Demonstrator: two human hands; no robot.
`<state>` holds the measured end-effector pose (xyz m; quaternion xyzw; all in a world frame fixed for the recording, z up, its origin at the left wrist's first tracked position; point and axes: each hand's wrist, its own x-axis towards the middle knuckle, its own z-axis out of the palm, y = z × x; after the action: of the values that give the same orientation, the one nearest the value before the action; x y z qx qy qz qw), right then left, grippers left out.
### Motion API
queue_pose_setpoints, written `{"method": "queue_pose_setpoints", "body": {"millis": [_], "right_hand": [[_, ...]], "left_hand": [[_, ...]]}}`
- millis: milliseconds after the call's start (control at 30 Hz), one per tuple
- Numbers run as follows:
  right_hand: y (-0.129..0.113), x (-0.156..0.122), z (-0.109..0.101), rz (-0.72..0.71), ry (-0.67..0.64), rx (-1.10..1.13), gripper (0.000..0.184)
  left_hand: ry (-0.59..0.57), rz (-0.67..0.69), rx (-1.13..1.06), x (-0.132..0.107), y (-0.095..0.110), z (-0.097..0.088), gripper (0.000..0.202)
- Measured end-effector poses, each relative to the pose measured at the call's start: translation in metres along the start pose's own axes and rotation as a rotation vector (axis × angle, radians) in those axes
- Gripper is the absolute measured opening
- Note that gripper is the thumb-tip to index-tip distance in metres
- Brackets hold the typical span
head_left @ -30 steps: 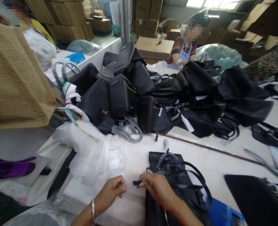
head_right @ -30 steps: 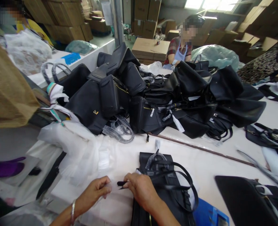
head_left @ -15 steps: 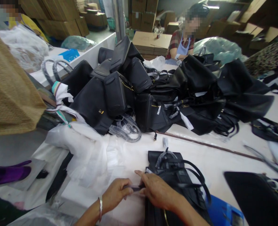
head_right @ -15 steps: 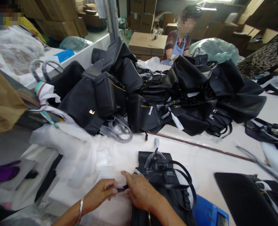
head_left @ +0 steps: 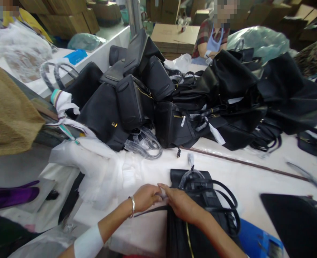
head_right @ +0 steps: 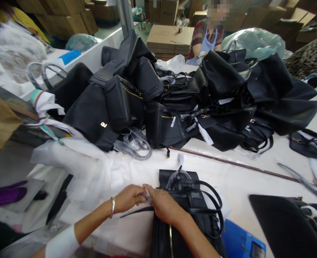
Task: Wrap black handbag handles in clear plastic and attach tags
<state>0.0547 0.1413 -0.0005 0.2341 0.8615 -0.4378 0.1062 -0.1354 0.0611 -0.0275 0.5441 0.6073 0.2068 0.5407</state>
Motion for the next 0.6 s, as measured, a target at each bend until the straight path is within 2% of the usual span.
{"method": "queue_pose_setpoints", "body": {"millis": [100,200,267,333,433,500,533,600], "right_hand": [[0.013,-0.008,-0.010,0.026,0.024,0.088,0.063],[0.021,-0.005,-0.011,0.081,0.134,0.166,0.050],[0.025,0.004,-0.006,0.113,0.222,0.184,0.040],[0.030,0.015,-0.003,0.172,0.318,0.094,0.035],[0.038,0.027,-0.004,0.295,0.447,-0.193,0.034],[0.039,0.031,-0.005,0.353,0.497,-0.345,0.039],[0.036,0.032,-0.005,0.362,0.515,-0.403,0.042],[0.025,0.033,0.001,0.326,0.541,-0.481,0.048]], "left_hand": [[-0.003,0.033,0.048,0.018,0.003,-0.005,0.009],[0.024,0.063,0.083,0.033,0.008,-0.007,0.007],[0.081,0.081,0.104,0.039,0.013,-0.009,0.012],[0.203,0.094,0.129,0.036,0.017,-0.012,0.017],[0.460,0.080,0.165,0.009,0.011,-0.015,0.021],[0.589,0.046,0.193,-0.021,-0.006,-0.011,0.022],[0.636,0.028,0.219,-0.037,-0.019,-0.006,0.020],[0.625,-0.037,0.260,-0.064,-0.047,0.007,0.017]]}}
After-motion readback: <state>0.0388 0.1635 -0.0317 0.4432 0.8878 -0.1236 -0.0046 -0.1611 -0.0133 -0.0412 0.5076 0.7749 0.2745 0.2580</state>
